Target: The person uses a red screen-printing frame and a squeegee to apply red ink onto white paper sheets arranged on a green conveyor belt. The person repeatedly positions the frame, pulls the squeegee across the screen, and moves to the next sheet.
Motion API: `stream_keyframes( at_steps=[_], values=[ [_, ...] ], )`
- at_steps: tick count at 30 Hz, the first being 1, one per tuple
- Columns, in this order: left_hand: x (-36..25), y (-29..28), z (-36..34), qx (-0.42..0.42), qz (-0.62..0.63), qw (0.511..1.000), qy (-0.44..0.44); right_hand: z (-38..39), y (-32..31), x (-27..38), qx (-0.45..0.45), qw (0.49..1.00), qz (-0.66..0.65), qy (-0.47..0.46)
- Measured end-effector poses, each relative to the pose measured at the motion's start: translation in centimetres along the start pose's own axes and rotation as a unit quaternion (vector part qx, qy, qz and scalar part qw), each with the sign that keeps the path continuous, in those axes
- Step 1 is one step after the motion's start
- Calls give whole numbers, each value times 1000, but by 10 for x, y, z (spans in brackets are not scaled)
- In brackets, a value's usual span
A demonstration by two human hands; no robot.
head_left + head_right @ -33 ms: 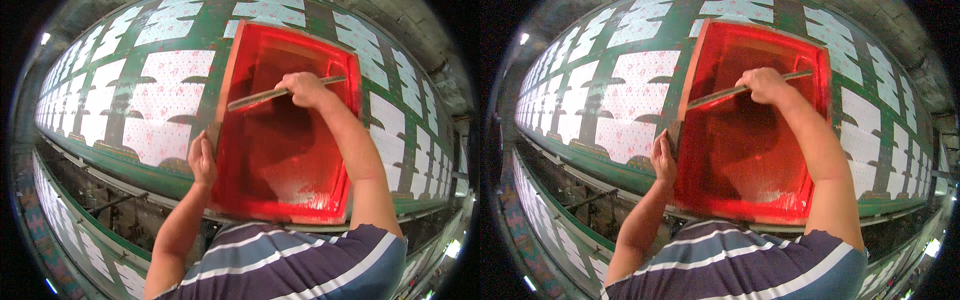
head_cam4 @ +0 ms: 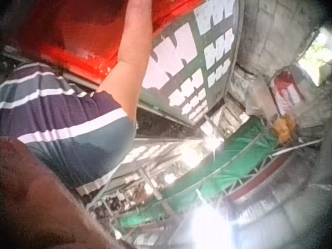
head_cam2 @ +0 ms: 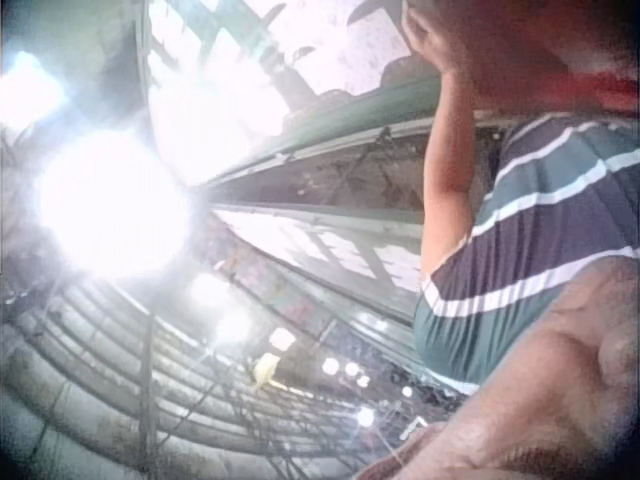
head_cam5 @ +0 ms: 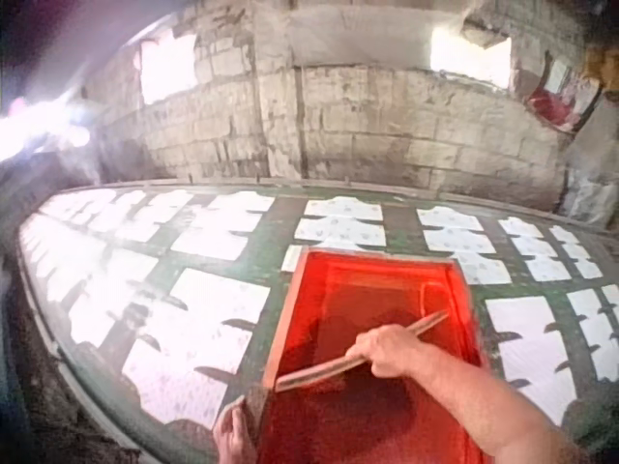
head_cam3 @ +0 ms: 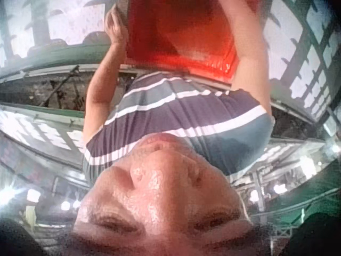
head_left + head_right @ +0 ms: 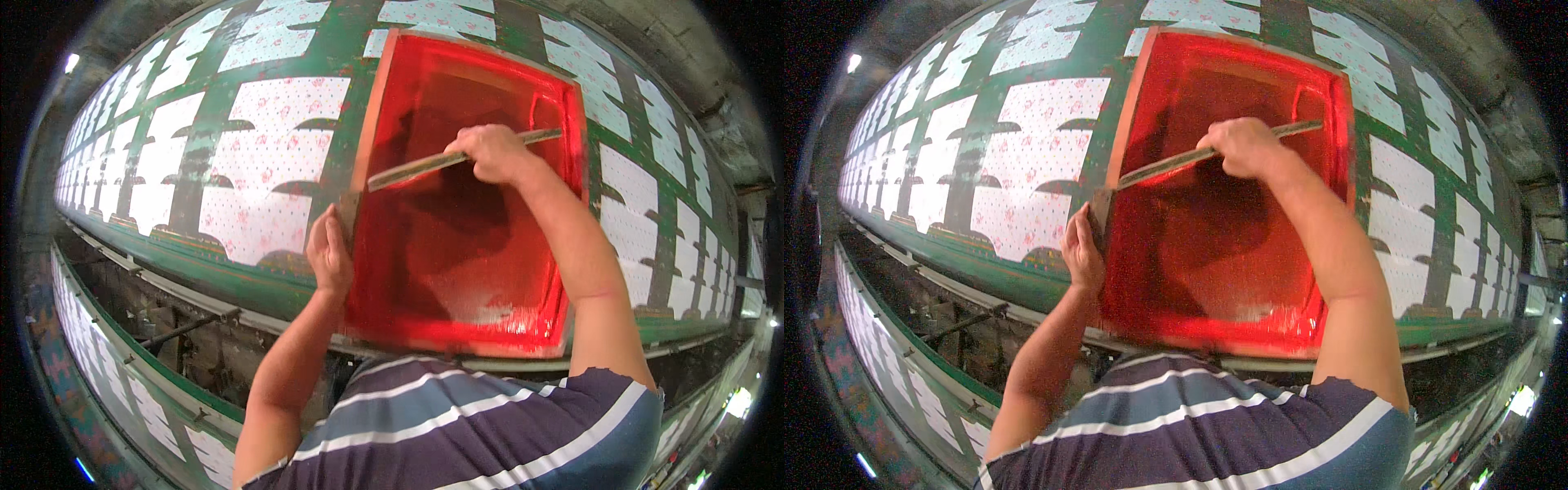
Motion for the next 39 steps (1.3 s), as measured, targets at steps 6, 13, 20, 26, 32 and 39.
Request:
stream_keyframes(
  at_steps=[6, 13, 20, 26, 32, 39],
  values=[
    [24, -2, -18, 36, 68, 996, -39, 98, 11, 134, 8, 999, 7, 31],
    [24, 3, -16, 2, -2, 1000, 8, 199, 29, 230, -17, 990, -26, 139],
    [19, 8, -19, 5, -6, 999, 40, 224, 28, 253, -53, 980, -10, 193],
    [11, 7, -17, 28, -55, 998, 30, 216, -8, 203, -51, 983, -37, 170],
    [3, 6, -11, 12, -71, 996, 48, 177, 8, 135, 13, 981, -75, 179],
    [2, 4, -5, 5, -65, 998, 21, 93, -37, -6, -215, 961, 28, 171]
  ],
)
Point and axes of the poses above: each hand's wrist, its own z-axis away from the middle knuckle, its own y-axis out of the palm, x = y × z, the point moved 8 cm from there along -z, towards the middle knuckle, and after that the axes turned 7 degrees about z, right-handed, at the moved point
